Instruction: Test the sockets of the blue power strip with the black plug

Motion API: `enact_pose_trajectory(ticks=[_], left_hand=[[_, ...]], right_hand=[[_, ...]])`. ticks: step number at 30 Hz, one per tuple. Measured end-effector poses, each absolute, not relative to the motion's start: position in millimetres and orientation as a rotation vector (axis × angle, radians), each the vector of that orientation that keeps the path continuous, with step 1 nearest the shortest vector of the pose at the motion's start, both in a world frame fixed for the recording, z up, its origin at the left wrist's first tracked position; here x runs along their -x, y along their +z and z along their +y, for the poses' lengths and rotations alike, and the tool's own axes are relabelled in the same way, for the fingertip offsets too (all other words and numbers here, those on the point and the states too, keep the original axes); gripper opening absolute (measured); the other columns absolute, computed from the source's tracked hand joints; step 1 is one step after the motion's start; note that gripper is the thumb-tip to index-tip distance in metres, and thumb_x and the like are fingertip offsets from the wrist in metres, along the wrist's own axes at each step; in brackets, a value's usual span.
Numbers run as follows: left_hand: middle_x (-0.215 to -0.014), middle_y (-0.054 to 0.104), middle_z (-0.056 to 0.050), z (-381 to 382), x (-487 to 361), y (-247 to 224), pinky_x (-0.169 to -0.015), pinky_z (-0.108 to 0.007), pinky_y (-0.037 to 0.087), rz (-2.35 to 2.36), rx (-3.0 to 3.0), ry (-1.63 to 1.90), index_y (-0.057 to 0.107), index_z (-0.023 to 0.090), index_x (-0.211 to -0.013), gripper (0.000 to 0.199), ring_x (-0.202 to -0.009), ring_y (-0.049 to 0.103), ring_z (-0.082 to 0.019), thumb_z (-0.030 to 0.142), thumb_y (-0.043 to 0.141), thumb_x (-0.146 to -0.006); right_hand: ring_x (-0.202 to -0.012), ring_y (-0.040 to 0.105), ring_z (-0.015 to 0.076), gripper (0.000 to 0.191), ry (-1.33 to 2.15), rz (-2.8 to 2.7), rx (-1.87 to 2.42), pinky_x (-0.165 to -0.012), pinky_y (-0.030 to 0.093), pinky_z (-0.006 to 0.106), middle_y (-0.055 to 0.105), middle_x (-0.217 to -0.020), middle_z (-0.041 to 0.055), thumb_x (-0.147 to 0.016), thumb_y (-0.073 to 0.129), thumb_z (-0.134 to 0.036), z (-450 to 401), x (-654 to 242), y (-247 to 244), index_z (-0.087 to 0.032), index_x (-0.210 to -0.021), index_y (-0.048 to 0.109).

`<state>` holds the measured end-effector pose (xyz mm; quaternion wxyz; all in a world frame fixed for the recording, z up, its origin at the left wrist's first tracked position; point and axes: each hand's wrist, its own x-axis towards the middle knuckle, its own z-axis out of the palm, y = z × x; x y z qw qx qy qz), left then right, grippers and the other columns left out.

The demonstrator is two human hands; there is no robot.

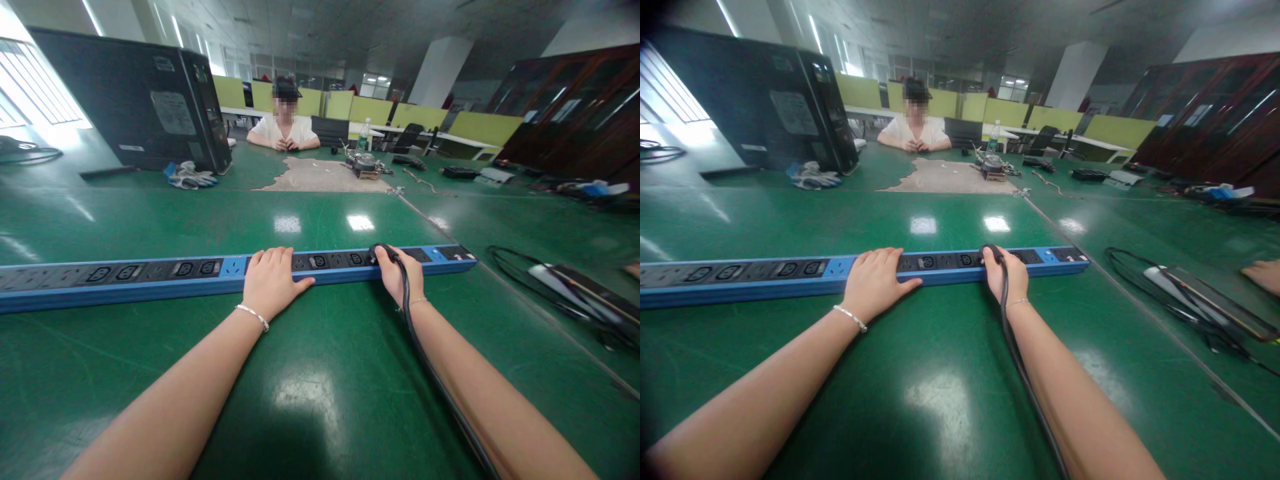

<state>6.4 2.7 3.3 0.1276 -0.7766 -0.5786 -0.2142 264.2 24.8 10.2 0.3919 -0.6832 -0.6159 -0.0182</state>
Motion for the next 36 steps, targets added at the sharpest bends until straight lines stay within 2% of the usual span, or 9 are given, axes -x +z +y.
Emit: enact_pose_trajectory(ticks=[4,9,15,21,27,36], left_hand=[[-0.119,0.058,-0.016,2,-7,4,-0.100,-0.042,0.031,-1.695,2.260,-0.620,0.049,0.011,-0.121,0.068,-0.112,0.050,-0.029,0.061,0.053,-0.076],[-0.119,0.059,-0.015,2,-7,5,-0.100,-0.042,0.031,-1.704,2.254,-0.602,0.050,0.011,-0.121,0.067,-0.112,0.050,-0.029,0.061,0.052,-0.077],[-0.120,0.058,-0.016,2,-7,5,-0.100,-0.042,0.032,-1.698,2.250,-0.587,0.049,0.010,-0.122,0.068,-0.113,0.050,-0.029,0.062,0.051,-0.077],[-0.121,0.058,-0.015,2,-7,4,-0.101,-0.042,0.031,-1.707,2.262,-0.599,0.049,0.012,-0.123,0.067,-0.114,0.049,-0.028,0.061,0.051,-0.077],[-0.122,0.057,-0.016,2,-6,3,-0.101,-0.042,0.030,-1.697,2.261,-0.615,0.049,0.010,-0.123,0.068,-0.115,0.049,-0.029,0.061,0.052,-0.077],[-0.120,0.058,-0.015,2,-6,3,-0.100,-0.041,0.031,-1.684,2.250,-0.614,0.049,0.011,-0.122,0.068,-0.114,0.049,-0.029,0.062,0.051,-0.077]], right_hand=[[-0.092,0.064,0.0245,0.041,-0.170,-1.604,1.698,-0.085,0.046,0.035,0.071,-0.097,0.0101,-0.085,0.042,-0.046,22,-262,2,-0.018,-0.097,0.070],[-0.108,0.059,0.0244,0.043,-0.281,-1.656,1.666,-0.098,0.038,0.041,0.066,-0.112,0.0128,-0.087,0.043,-0.043,19,-261,-9,-0.016,-0.111,0.065],[-0.117,0.053,0.0260,0.040,-0.307,-1.668,1.737,-0.101,0.035,0.044,0.064,-0.116,0.0106,-0.088,0.043,-0.042,16,-259,-7,-0.018,-0.111,0.065],[-0.111,0.057,0.0250,0.041,-0.302,-1.728,1.784,-0.098,0.038,0.042,0.065,-0.113,0.0127,-0.088,0.043,-0.042,18,-262,-3,-0.018,-0.112,0.065],[-0.112,0.057,0.0249,0.041,-0.302,-1.698,1.810,-0.100,0.036,0.042,0.064,-0.115,0.0132,-0.088,0.043,-0.042,17,-260,-4,-0.018,-0.114,0.064],[-0.110,0.058,0.0232,0.038,-0.231,-1.619,1.682,-0.101,0.034,0.043,0.066,-0.111,0.0109,-0.086,0.046,-0.042,21,-260,-11,-0.018,-0.108,0.066]])
